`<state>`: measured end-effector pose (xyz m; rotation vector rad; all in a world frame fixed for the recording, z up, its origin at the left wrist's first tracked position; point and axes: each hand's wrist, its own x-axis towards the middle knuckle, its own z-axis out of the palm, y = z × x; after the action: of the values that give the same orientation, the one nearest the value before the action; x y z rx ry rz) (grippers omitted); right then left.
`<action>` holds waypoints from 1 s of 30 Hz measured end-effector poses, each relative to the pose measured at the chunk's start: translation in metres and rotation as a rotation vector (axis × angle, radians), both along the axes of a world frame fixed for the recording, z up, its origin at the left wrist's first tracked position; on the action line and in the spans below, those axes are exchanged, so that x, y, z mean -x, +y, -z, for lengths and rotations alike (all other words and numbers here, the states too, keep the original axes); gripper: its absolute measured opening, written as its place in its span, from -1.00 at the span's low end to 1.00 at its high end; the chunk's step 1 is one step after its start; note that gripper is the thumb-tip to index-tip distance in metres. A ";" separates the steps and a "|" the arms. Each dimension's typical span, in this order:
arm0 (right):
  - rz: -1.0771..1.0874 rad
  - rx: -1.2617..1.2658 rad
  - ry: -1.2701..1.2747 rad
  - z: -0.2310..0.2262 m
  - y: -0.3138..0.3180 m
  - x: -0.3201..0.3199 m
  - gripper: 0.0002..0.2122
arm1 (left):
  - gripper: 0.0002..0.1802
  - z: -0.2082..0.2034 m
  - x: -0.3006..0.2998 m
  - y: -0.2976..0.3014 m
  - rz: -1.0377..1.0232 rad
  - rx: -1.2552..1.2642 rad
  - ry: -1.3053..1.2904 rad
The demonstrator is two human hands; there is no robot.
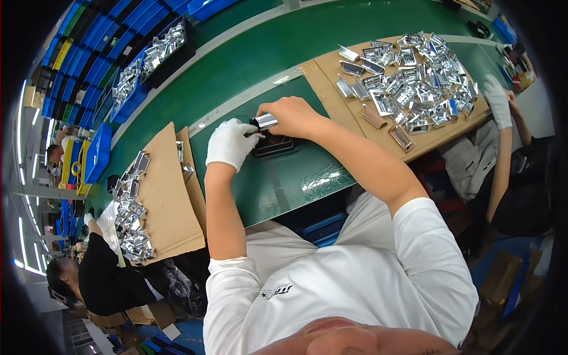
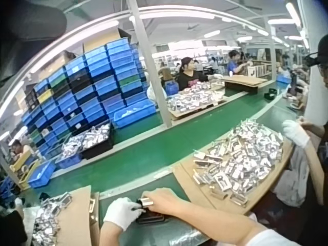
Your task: Assembling or inspecting small electronic components on a production line.
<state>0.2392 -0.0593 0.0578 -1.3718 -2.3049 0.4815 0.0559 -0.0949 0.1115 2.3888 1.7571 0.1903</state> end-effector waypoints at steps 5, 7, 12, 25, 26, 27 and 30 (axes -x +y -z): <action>-0.020 -0.040 0.052 0.005 0.000 0.001 -0.63 | -0.80 0.021 0.004 0.007 0.022 -0.074 0.092; -0.024 -0.058 0.061 0.007 0.000 -0.001 -0.63 | -0.81 0.022 0.004 0.007 -0.017 -0.031 -0.024; -0.021 -0.072 0.068 0.009 0.003 -0.001 -0.63 | -0.81 0.033 0.006 0.013 -0.094 -0.039 -0.194; -0.006 -0.057 0.023 0.008 0.002 0.000 -0.64 | -0.80 0.048 -0.002 0.020 -0.190 -0.015 -0.365; -0.005 -0.053 0.024 0.008 0.001 0.000 -0.64 | -0.80 0.047 -0.002 0.021 -0.195 0.018 -0.390; -0.004 -0.049 0.025 0.007 0.001 0.000 -0.64 | -0.80 0.046 -0.002 0.021 -0.201 0.051 -0.415; -0.001 -0.041 0.025 0.006 0.000 0.001 -0.65 | -0.81 0.044 -0.001 0.022 -0.211 0.118 -0.467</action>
<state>0.2383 -0.0596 0.0513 -1.3375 -2.2830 0.4471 0.0571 -0.0728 0.0671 1.8774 1.7260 0.5986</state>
